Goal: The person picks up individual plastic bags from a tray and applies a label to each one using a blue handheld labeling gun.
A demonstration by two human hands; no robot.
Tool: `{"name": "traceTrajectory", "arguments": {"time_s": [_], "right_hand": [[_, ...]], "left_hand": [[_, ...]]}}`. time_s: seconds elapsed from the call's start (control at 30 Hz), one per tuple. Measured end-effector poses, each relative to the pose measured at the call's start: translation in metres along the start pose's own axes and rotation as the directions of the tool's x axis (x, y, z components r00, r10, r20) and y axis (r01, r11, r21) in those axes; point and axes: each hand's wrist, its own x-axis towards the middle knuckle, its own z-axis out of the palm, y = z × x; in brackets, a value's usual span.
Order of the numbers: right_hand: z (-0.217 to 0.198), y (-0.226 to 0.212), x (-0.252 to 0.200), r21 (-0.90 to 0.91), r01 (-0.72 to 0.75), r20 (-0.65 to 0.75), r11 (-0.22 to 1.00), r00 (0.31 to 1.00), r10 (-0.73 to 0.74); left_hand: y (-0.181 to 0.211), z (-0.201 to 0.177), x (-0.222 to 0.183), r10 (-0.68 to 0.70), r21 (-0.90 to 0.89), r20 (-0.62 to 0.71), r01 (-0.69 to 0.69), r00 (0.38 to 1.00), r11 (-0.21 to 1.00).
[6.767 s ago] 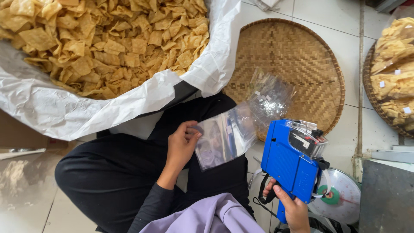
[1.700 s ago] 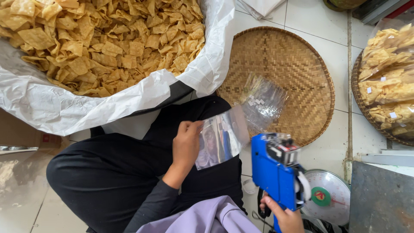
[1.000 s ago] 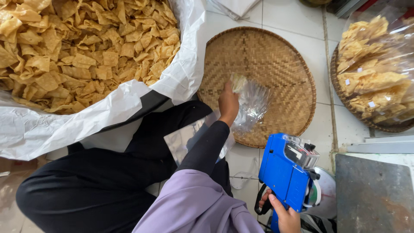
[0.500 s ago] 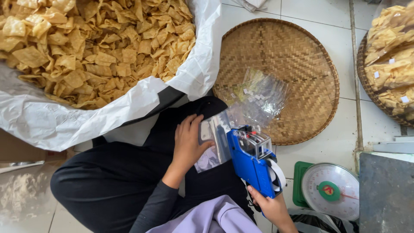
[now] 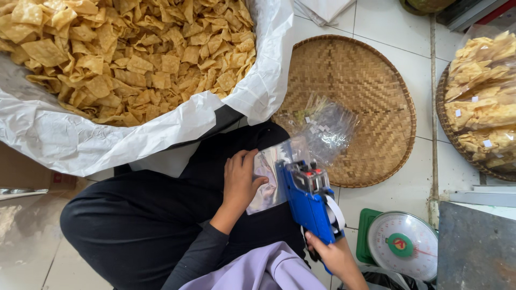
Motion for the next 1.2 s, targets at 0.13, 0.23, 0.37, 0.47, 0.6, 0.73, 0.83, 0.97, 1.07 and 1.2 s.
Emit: {"name": "traceTrajectory", "arguments": {"time_s": [0.13,0.23,0.37,0.47,0.6,0.73,0.83,0.97,1.07,1.2], "right_hand": [[-0.017,0.028,-0.023,0.110,-0.029,0.075,0.994,0.997,0.020],[-0.028,0.045,-0.032,0.170,-0.052,0.078,0.984,0.996,0.039],[-0.037,0.052,-0.036,0.218,-0.013,0.016,0.976,1.000,0.010],[-0.042,0.048,-0.032,0.290,0.068,-0.040,0.955,0.997,-0.058],[-0.049,0.038,-0.028,0.296,0.108,-0.100,0.949,0.992,-0.081],[-0.051,0.030,-0.026,0.352,0.146,-0.102,0.924,0.988,-0.117],[-0.051,0.028,-0.028,0.368,0.180,-0.130,0.912,0.981,-0.142],[-0.055,0.028,-0.031,0.384,0.184,-0.175,0.905,0.977,-0.124],[-0.055,0.030,-0.032,0.413,0.231,-0.184,0.881,0.968,-0.168],[-0.053,0.034,-0.031,0.416,0.228,-0.178,0.880,0.970,-0.167]], "left_hand": [[0.001,-0.001,0.000,-0.023,-0.074,-0.030,0.021,0.999,0.997],[0.003,-0.002,-0.002,-0.016,-0.063,-0.049,0.013,0.999,0.998],[0.009,-0.004,-0.007,0.042,0.085,-0.148,-0.030,0.988,0.996],[0.008,-0.007,-0.007,0.051,0.063,-0.210,-0.038,0.976,0.997],[0.003,-0.017,-0.003,0.048,-0.006,-0.261,-0.051,0.964,0.999],[0.005,-0.030,-0.003,0.029,-0.077,-0.303,-0.055,0.953,0.996],[0.015,-0.034,-0.001,0.034,-0.107,-0.316,-0.071,0.948,0.992],[0.026,-0.032,0.017,0.105,-0.159,-0.315,-0.161,0.943,0.974],[0.022,-0.031,0.028,0.063,-0.129,-0.288,-0.104,0.956,0.986],[0.007,-0.028,0.023,0.050,0.045,-0.354,-0.036,0.934,0.998]]}}
